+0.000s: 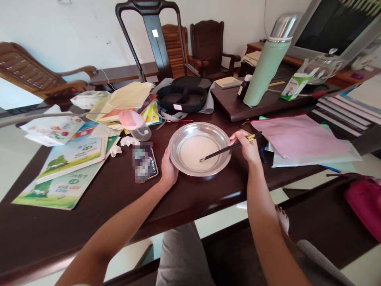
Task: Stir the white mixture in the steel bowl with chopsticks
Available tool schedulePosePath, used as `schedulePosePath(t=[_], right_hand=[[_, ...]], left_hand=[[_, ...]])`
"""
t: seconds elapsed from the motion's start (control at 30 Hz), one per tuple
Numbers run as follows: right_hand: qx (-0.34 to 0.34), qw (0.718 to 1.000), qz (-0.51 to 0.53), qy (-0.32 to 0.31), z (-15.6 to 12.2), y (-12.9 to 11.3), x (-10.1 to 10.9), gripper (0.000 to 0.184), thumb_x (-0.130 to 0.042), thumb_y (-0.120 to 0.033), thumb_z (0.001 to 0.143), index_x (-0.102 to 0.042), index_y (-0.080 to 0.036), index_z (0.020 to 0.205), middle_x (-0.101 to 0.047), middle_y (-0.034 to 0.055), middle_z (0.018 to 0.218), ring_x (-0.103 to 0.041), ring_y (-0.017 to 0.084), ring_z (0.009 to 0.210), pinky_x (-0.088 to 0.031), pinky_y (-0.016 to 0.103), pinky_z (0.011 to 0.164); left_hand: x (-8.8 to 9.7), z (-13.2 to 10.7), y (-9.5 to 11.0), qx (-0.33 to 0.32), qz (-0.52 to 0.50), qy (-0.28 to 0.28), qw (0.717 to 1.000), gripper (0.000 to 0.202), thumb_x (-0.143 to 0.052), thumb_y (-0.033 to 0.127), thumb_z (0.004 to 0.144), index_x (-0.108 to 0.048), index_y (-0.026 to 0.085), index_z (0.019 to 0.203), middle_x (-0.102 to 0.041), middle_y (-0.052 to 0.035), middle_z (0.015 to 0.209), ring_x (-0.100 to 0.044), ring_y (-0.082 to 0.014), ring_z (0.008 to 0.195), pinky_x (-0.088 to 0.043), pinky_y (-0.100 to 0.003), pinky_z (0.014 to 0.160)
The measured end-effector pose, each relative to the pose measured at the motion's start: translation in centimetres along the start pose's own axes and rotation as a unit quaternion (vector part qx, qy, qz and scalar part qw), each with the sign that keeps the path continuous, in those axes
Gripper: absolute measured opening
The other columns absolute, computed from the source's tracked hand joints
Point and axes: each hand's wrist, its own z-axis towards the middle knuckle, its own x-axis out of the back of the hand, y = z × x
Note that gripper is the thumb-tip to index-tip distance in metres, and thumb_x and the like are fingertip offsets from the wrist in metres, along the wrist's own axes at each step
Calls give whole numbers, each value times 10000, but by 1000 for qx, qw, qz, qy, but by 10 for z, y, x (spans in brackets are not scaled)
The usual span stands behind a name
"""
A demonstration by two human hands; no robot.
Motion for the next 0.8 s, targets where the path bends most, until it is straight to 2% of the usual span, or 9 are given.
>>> schedulePosePath(t=[0.1,0.17,0.27,0.33,0.43,0.53,0.6,0.67,0.8], right_hand=[[4,1000,-18,-24,0,-1,-2,577,-774,-838,878,-766,-274,758,-764,10,650,-791,259,706,-664,422,813],[12,1000,-24,16,1,0,-1,578,-754,-834,897,-759,-275,752,-766,9,652,-801,262,721,-663,428,837],[14,997,-3,70,3,3,2,590,-737,-839,904,-726,-279,719,-695,-15,552,-758,242,603,-645,408,765],[4,999,7,41,2,3,2,597,-749,-851,887,-724,-281,714,-676,-20,528,-735,236,563,-637,399,723],[-10,999,-8,-30,0,-1,-1,607,-769,-877,854,-734,-285,722,-729,-4,590,-771,254,639,-658,413,756],[3,1000,-25,-12,0,-3,-2,601,-760,-875,861,-741,-288,735,-755,1,633,-800,270,714,-669,435,823],[7,999,-20,32,2,-3,-1,603,-734,-868,884,-731,-286,727,-721,-6,585,-782,262,662,-661,433,806],[3,999,-5,48,2,-1,0,607,-727,-862,892,-718,-283,709,-684,-13,536,-747,246,589,-647,418,763],[-12,1000,-3,-18,0,-1,-2,593,-777,-860,857,-755,-279,740,-738,0,591,-765,252,626,-659,417,763]], left_hand=[[0,0,0,-1,-3,-1,1000,379,-816,553,899,-838,246,1121,-868,-72,1298,-721,-347,1413,-534,-494,1275],[0,0,0,-1,-1,-2,1000,371,-807,552,910,-834,252,1126,-869,-69,1291,-721,-343,1412,-538,-493,1269],[0,0,0,-3,0,-4,1000,369,-812,549,901,-839,255,1123,-866,-63,1303,-722,-336,1407,-533,-481,1272],[0,1,0,-5,-1,-3,1000,365,-816,545,895,-845,256,1116,-864,-60,1311,-723,-331,1403,-527,-471,1274],[0,1,-1,-8,1,-1,1000,355,-809,542,907,-849,258,1116,-865,-59,1300,-723,-329,1402,-525,-461,1271],[0,0,-1,-4,2,-1,1000,367,-809,550,910,-847,257,1127,-868,-63,1284,-729,-334,1392,-537,-469,1260],[0,0,0,-3,1,-2,1000,380,-805,556,910,-845,254,1136,-868,-66,1287,-731,-335,1392,-542,-476,1256],[0,0,0,-5,0,-4,1000,383,-801,555,912,-844,251,1140,-867,-67,1296,-729,-331,1398,-536,-477,1264],[0,0,0,-2,-4,-2,1000,364,-803,542,912,-849,254,1131,-871,-60,1295,-729,-330,1400,-532,-475,1271]])
